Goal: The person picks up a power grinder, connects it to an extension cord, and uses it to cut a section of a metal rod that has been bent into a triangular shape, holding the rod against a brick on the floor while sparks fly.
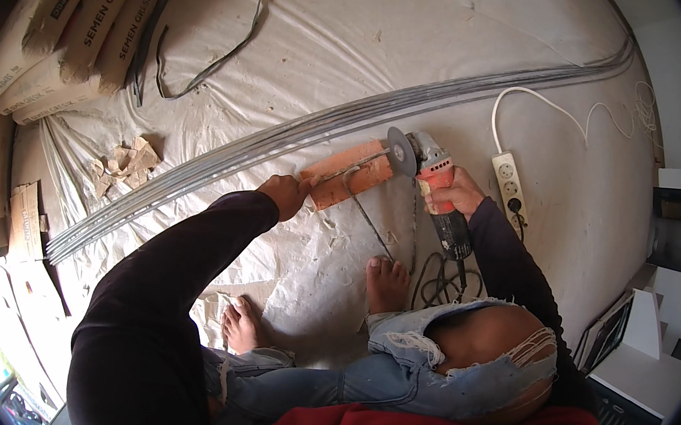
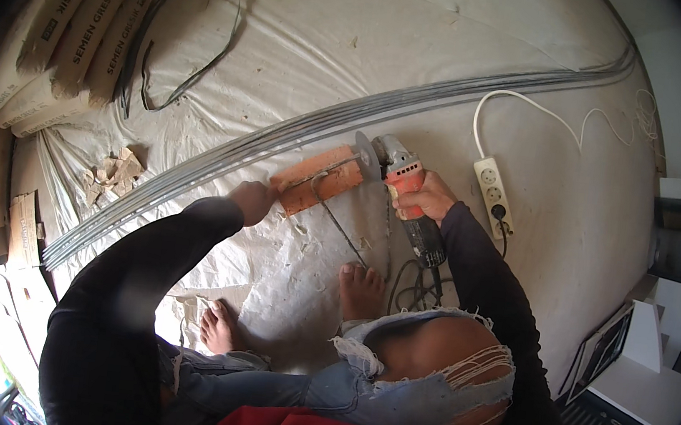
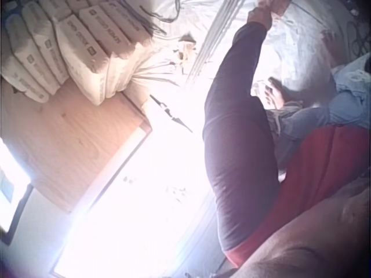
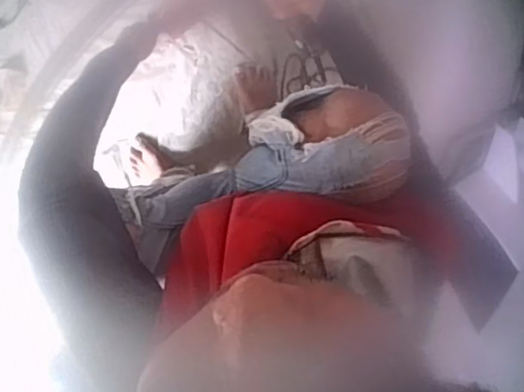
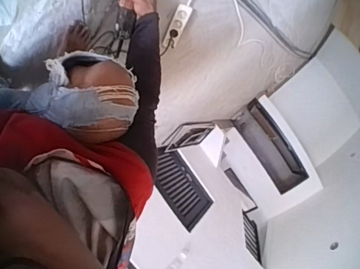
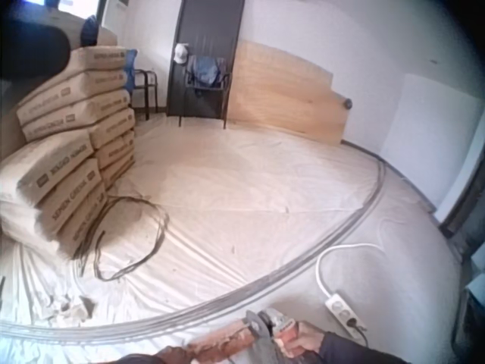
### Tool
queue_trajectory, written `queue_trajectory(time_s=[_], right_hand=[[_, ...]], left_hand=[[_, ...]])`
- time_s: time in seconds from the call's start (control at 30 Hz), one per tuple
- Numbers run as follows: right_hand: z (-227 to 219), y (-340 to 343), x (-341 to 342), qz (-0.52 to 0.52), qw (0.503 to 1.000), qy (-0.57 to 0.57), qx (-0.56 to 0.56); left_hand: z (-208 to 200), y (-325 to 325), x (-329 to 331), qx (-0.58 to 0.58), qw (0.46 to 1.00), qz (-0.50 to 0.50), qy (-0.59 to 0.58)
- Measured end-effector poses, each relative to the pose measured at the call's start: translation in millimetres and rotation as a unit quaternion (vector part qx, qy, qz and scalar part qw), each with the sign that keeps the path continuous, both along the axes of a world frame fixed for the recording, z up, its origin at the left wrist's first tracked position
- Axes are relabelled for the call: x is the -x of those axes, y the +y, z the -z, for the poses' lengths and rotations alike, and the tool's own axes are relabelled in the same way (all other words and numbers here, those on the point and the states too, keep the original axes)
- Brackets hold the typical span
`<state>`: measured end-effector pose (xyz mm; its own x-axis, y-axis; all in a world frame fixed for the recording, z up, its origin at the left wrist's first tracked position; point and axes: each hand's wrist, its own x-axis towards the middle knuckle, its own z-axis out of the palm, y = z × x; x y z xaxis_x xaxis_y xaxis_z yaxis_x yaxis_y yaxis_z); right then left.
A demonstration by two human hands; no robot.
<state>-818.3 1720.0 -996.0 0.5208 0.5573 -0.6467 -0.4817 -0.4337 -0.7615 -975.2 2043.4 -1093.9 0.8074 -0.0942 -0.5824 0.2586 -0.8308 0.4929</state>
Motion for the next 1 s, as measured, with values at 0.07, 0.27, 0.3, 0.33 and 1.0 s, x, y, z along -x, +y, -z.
queue_trajectory(time_s=[0.07,0.27,0.3,0.33,1.0], right_hand=[[1,-1,-1,-0.003,1.0,0.003,0.0],[0,3,-1,-0.001,1.0,-0.02,0.008],[-1,3,-1,-0.003,0.999,-0.033,0.013],[-2,1,-2,-0.006,0.999,-0.032,0.012],[2,-2,-6,-0.028,0.999,-0.045,0.01]], left_hand=[[0,0,0,0.0,1.0,0.0,0.0],[5,1,1,0.002,1.0,0.008,-0.001],[7,1,0,0.003,1.0,0.009,-0.001],[9,1,0,0.004,1.0,0.011,-0.001],[7,2,1,0.013,1.0,0.015,-0.014]])
